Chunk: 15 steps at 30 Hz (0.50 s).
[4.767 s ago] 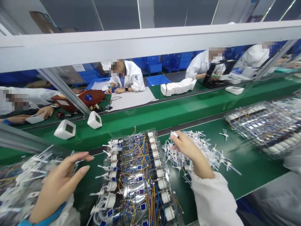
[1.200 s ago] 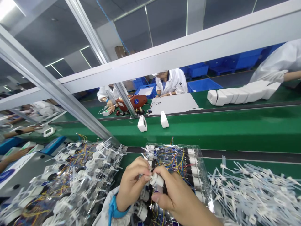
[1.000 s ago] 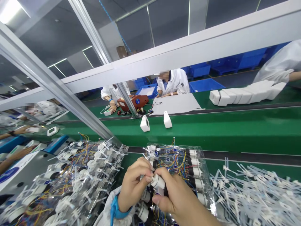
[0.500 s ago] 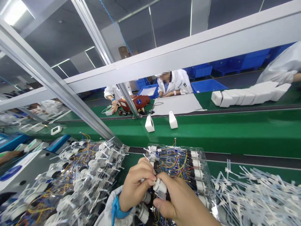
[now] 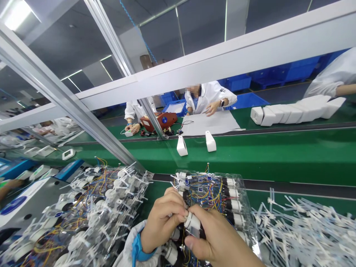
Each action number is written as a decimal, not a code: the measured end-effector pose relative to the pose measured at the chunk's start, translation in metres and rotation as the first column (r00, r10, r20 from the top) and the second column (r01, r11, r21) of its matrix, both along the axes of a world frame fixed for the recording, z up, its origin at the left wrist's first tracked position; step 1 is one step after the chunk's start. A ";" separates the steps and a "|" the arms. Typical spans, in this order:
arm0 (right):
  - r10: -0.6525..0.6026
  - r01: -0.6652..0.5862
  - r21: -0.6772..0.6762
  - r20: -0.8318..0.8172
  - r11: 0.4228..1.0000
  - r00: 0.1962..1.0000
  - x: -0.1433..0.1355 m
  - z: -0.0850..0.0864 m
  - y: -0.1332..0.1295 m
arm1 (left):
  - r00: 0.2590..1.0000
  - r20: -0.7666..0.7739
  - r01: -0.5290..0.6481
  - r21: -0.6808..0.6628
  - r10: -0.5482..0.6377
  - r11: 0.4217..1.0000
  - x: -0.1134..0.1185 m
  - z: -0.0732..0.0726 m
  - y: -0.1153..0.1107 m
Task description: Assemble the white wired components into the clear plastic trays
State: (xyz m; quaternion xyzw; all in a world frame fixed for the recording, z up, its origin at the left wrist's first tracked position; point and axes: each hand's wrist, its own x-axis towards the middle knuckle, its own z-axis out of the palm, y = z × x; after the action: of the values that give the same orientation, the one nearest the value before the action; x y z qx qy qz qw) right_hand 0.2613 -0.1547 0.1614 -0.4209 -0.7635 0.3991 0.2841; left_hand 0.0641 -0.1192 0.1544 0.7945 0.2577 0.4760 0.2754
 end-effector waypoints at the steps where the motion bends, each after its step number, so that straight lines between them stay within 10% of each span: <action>1: -0.003 0.003 -0.002 -0.020 1.000 1.000 0.001 0.001 0.000 | 1.000 -0.010 0.001 -0.007 -0.002 1.000 -0.001 0.001 0.000; 15: -0.026 0.026 0.001 0.018 1.000 0.999 0.004 -0.004 -0.006 | 0.999 0.040 -0.017 -0.060 0.020 0.998 0.003 -0.001 -0.006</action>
State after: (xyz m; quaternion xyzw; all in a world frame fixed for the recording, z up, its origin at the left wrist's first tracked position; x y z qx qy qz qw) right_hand 0.2653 -0.1609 0.1577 -0.4343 -0.7605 0.3912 0.2826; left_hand 0.0673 -0.1255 0.1538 0.7737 0.2735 0.4867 0.2997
